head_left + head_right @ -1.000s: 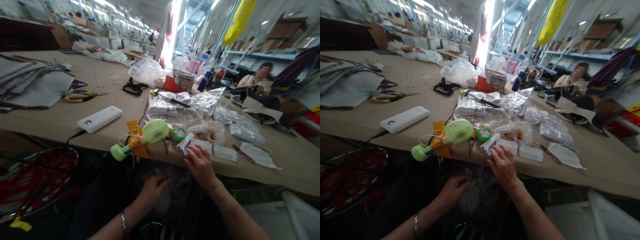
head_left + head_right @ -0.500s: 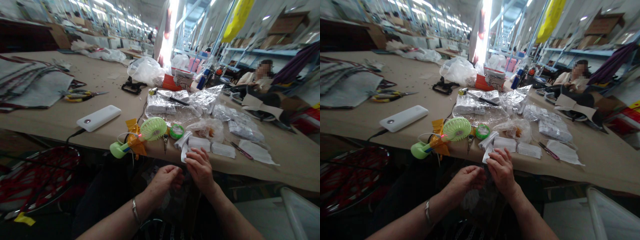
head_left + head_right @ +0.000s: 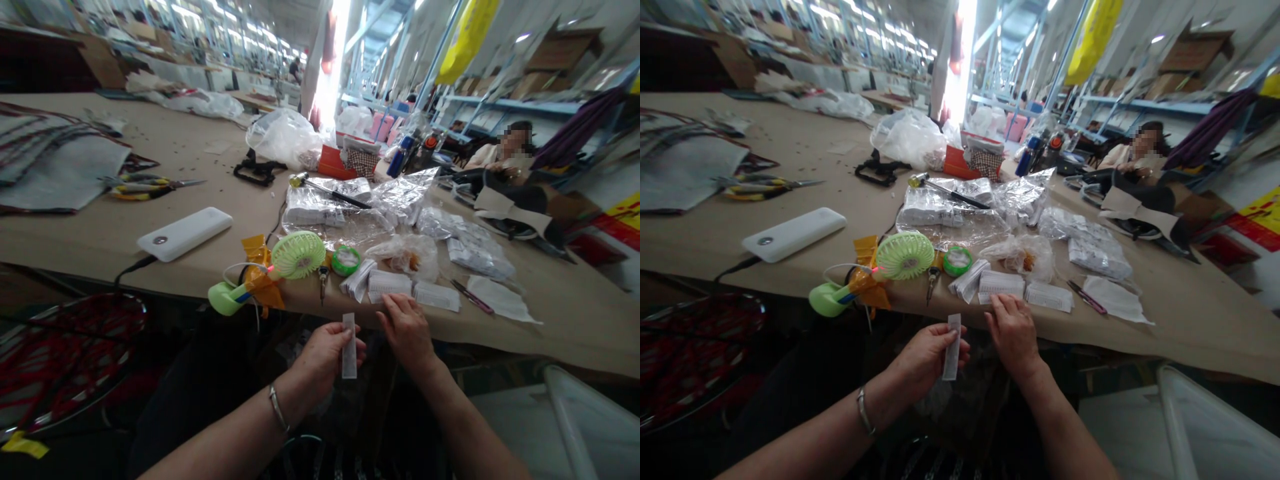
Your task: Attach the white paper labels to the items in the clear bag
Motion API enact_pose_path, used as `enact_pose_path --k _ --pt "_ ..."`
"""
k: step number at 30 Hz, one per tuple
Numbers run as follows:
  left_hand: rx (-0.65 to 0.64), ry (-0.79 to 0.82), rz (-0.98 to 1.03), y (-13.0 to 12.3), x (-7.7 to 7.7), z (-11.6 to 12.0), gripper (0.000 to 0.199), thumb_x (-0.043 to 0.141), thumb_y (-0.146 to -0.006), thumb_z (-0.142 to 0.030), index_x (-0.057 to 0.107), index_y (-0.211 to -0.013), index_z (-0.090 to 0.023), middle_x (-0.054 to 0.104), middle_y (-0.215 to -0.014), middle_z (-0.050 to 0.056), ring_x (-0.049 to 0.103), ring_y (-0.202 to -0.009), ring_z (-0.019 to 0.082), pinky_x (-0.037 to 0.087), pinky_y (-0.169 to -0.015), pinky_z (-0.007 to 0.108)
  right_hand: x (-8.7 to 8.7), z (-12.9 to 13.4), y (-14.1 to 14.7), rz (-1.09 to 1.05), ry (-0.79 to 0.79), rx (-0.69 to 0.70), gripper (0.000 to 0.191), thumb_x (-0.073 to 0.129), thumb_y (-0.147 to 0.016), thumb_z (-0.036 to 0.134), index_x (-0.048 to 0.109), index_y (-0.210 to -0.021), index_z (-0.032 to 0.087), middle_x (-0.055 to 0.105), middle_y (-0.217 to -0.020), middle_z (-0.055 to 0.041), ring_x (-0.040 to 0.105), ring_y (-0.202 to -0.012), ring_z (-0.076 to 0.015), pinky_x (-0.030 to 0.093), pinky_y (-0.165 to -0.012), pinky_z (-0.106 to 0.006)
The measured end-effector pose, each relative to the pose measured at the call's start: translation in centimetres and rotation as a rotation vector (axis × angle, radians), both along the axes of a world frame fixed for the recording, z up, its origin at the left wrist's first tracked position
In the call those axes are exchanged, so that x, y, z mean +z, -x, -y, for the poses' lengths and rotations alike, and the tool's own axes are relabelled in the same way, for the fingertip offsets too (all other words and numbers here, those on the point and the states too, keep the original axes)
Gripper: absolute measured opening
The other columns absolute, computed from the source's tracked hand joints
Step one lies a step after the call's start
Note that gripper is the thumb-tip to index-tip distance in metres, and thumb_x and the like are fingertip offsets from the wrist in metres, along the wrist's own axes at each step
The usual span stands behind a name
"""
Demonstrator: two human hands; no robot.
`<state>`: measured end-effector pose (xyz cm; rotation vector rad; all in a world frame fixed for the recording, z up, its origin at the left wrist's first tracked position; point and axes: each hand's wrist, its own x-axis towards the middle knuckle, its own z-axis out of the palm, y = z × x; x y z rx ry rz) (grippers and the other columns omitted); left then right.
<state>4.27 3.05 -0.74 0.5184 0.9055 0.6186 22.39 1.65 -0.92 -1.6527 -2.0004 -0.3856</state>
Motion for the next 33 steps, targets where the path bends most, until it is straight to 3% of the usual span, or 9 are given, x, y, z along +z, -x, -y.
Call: enact_pose_path --k 3,7,11,15,21,26,29,31,33 --pt "-0.001 0.005 -0.018 0.1 0.3 0.1 0.017 0.054 -0.078 -0.018 0.055 -0.093 -0.01 0.063 -0.062 0.005 0.059 -0.05 0.013 0.047 -0.051 0.025 -0.5 -0.5 -0.6 -0.008 -0.014 -0.006 0.018 0.051 -0.086 0.023 0.063 -0.099 0.018 0.063 -0.096 -0.0076 0.053 -0.095 -0.023 0.043 -0.088 -0.039" --pt "-0.013 0.065 -0.002 0.3 1.1 0.0 0.013 0.053 -0.078 -0.018 0.055 -0.087 -0.01 0.063 -0.064 0.008 0.059 -0.05 0.014 0.049 -0.053 0.029 -0.5 -0.1 -0.5 -0.17 -0.086 0.044 0.014 0.051 -0.086 0.021 0.064 -0.085 0.019 0.064 -0.089 -0.0052 0.056 -0.09 -0.02 0.044 -0.085 -0.037" --pt "-0.076 0.089 0.114 0.6 1.7 -0.1 0.014 0.053 -0.077 -0.018 0.058 -0.084 -0.008 0.065 -0.067 0.01 0.059 -0.051 0.015 0.05 -0.056 0.032 0.3 1.3 1.3 -0.377 -0.106 0.267 0.014 0.051 -0.085 0.016 0.064 -0.085 0.021 0.064 -0.092 -0.0052 0.055 -0.1 -0.0202 0.046 -0.086 -0.038" --pt "-0.066 0.058 0.25 0.9 1.8 -0.1 0.01 0.057 -0.069 -0.012 0.062 -0.075 -0.006 0.063 -0.063 0.007 0.056 -0.05 0.012 0.044 -0.05 0.024 0.7 2.5 3.4 -0.322 0.019 0.548 0.014 0.052 -0.085 0.018 0.065 -0.085 0.024 0.065 -0.092 -0.0026 0.054 -0.102 -0.0197 0.044 -0.09 -0.04" --pt "-0.064 0.075 0.318 1.2 1.4 0.0 0.011 0.06 -0.067 -0.015 0.064 -0.071 -0.005 0.061 -0.063 0.006 0.054 -0.052 0.01 0.039 -0.05 0.021 0.1 2.7 3.8 -0.241 0.08 0.648 0.014 0.052 -0.086 0.016 0.064 -0.085 0.022 0.066 -0.092 -0.0018 0.054 -0.104 -0.0181 0.042 -0.093 -0.038" --pt "-0.079 0.022 0.319 1.1 0.6 0.0 0.013 0.064 -0.067 -0.013 0.065 -0.076 -0.005 0.062 -0.064 0.006 0.055 -0.052 0.009 0.04 -0.05 0.02 0.2 3.1 4.0 -0.229 0.104 0.652 0.015 0.052 -0.085 0.013 0.064 -0.087 0.023 0.065 -0.094 -0.0019 0.05 -0.109 -0.0187 0.044 -0.094 -0.036" --pt "-0.069 0.004 0.284 1.1 0.7 0.1 0.013 0.063 -0.07 -0.015 0.064 -0.079 -0.006 0.062 -0.065 0.006 0.056 -0.052 0.01 0.042 -0.049 0.02 0.4 3.2 3.5 -0.252 0.102 0.606 0.02 0.054 -0.085 0.016 0.059 -0.103 0.021 0.064 -0.101 -0.0049 0.049 -0.111 -0.0208 0.044 -0.094 -0.038" --pt "-0.081 0.029 0.219 1.2 0.9 0.1 0.015 0.061 -0.074 -0.018 0.062 -0.083 -0.007 0.064 -0.068 0.008 0.059 -0.055 0.013 0.048 -0.054 0.026 0.4 3.0 2.0 -0.291 0.055 0.463 0.026 0.054 -0.085 0.02 0.054 -0.112 0.018 0.062 -0.105 -0.0079 0.051 -0.108 -0.0218 0.046 -0.091 -0.038" --pt "-0.089 0.067 0.12 1.4 1.1 0.0 0.014 0.06 -0.075 -0.019 0.06 -0.083 -0.008 0.066 -0.069 0.009 0.062 -0.059 0.016 0.051 -0.06 0.032 0.2 2.8 -0.5 -0.34 -0.024 0.226 0.02 0.052 -0.087 0.024 0.056 -0.105 0.017 0.063 -0.096 -0.0075 0.057 -0.095 -0.0202 0.048 -0.083 -0.034"
